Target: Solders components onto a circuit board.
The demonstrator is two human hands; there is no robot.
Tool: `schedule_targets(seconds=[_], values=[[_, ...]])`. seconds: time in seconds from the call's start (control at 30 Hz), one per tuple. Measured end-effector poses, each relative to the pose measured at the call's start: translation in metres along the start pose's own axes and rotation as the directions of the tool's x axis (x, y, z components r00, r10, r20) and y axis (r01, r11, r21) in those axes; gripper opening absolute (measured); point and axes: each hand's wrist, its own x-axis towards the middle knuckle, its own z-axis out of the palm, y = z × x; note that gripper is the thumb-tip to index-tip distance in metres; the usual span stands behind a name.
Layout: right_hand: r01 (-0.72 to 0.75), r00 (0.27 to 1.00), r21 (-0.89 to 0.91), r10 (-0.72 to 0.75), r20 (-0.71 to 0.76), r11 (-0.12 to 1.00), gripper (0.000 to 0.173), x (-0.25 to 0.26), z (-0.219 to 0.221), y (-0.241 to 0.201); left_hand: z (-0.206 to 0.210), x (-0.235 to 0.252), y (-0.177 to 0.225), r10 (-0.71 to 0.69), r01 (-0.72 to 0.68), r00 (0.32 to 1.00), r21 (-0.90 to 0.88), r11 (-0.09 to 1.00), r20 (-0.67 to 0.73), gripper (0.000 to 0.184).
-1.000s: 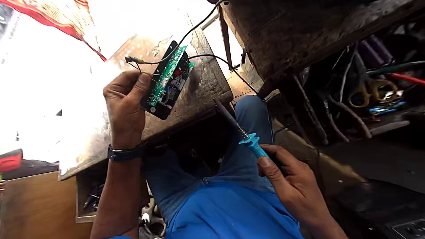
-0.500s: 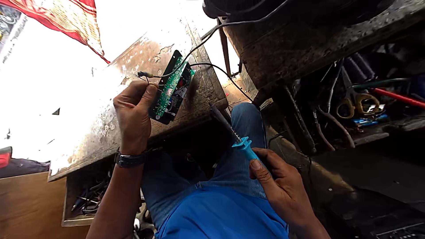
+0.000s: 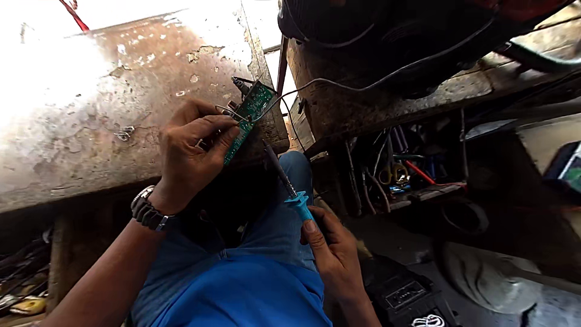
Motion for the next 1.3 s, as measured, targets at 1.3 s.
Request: schedule_targets(seconds=[1.3], values=[[0.354,0.935,-0.358,-0.339,0.106,0.864,0.03,0.061,-0.027,-0.009,-0.014,0.008,0.0,0.194,-0.25,0.952,0.236,0.939,0.234,0.021]])
